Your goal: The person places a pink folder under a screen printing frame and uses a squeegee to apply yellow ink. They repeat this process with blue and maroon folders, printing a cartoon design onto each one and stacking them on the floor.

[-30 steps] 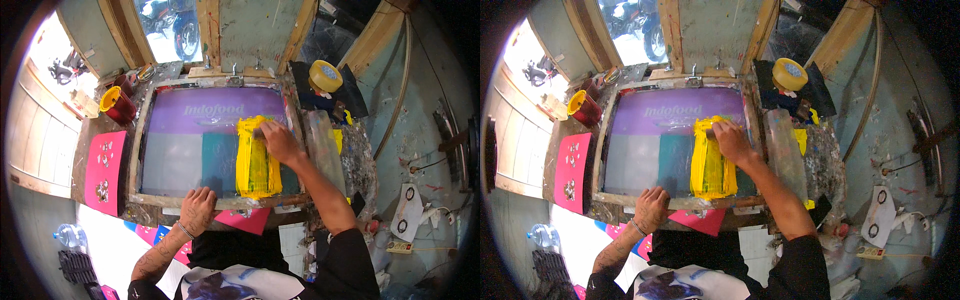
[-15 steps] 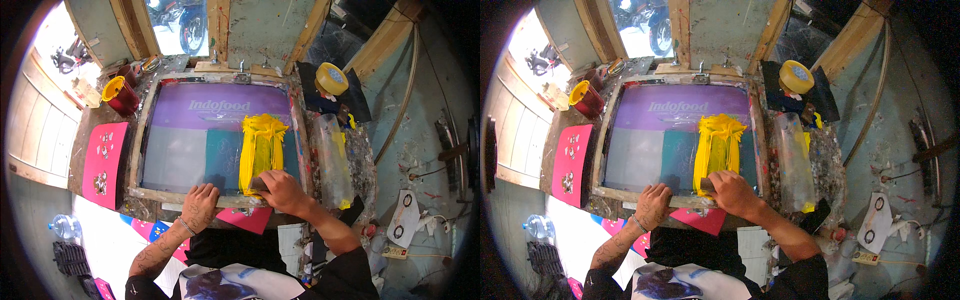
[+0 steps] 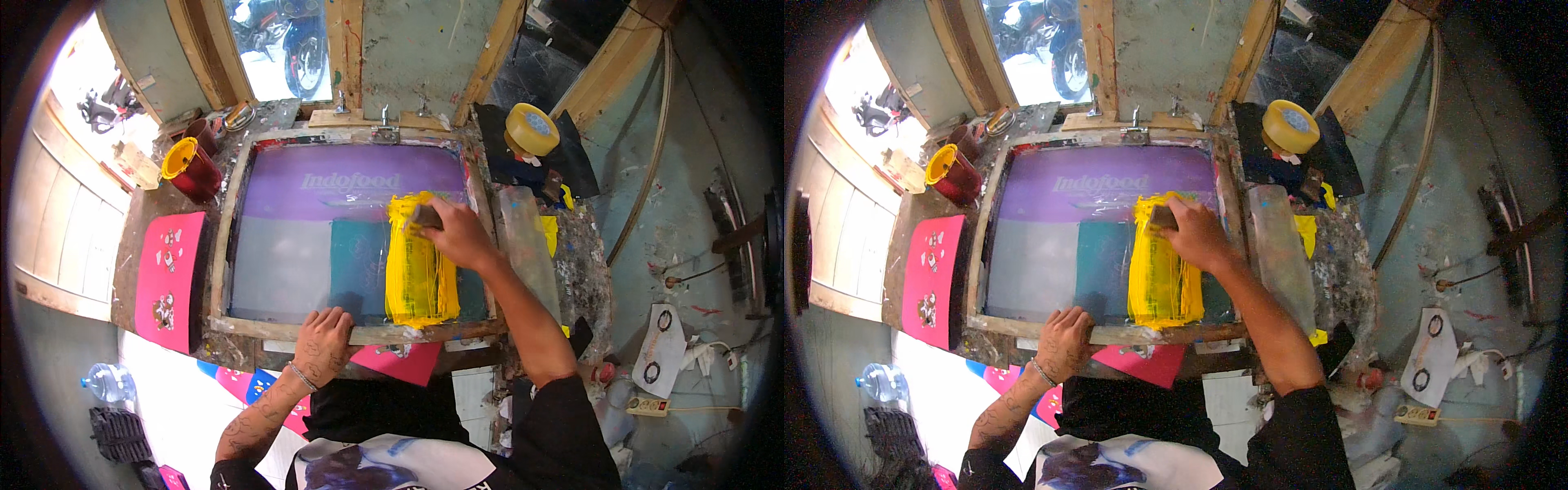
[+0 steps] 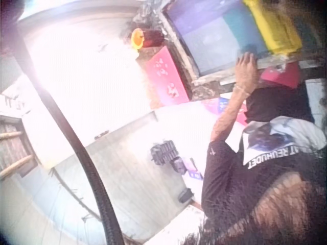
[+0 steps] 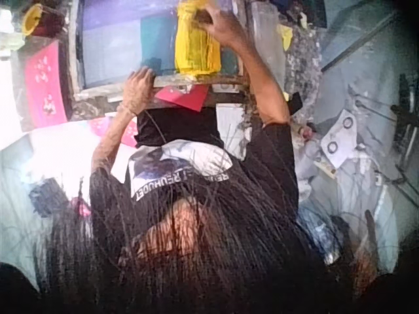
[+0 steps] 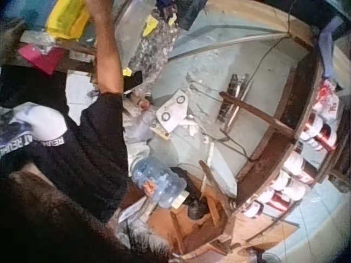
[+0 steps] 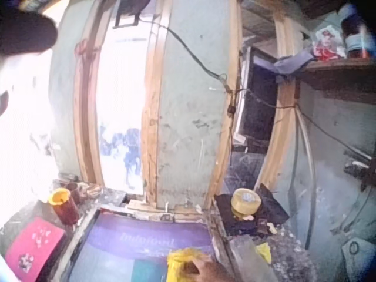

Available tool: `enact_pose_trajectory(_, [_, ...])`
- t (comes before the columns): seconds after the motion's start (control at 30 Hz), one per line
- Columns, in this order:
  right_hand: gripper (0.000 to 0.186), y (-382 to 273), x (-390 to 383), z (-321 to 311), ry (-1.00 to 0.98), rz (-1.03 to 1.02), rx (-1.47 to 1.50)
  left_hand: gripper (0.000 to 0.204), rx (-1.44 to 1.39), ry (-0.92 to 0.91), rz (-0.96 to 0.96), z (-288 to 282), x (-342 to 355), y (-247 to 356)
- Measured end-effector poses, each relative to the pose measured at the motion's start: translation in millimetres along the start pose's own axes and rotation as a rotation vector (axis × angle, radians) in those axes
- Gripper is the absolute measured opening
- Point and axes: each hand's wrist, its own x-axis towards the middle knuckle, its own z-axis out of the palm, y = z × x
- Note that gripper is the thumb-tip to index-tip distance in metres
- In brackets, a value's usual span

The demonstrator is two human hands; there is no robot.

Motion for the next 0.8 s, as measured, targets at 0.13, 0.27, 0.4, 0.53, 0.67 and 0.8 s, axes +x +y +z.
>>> enact_pose_trajectory(0.13, [0.028, -17.2, -69.8, -17.6, -0.297, -0.009, 0.070, 0.047, 0.008, 0.006, 0.012, 1.4, -1.8, -1.3])
enact_pose_trajectory(0.27, [0.020, -22.7, -113.5, -10.2, -0.188, -0.159, -0.084, 0.046, 0.014, -0.014, 0.003, 0.2, -1.3, 0.7])
enact_pose_trajectory(0.4, [0.018, 3.9, -85.7, 5.0, -0.019, -0.242, -0.172, 0.047, -0.005, 0.012, 0.013, -2.3, -1.8, 0.0])
enact_pose_trajectory(0.53, [0.021, 47.2, -16.3, 5.2, 0.014, -0.297, -0.173, 0.047, 0.010, 0.020, 0.027, 3.1, 2.0, -3.3])
enact_pose_trajectory(0.67, [0.023, 57.5, 32.1, 0.9, -0.087, -0.348, -0.067, 0.046, 0.002, 0.021, 0.022, 12.3, 1.9, -5.0])
enact_pose_trajectory(0.8, [0.030, 38.7, 37.7, -18.8, -0.083, -0.047, 0.039, 0.046, -0.007, 0.010, -0.002, 16.1, -5.9, -8.5])
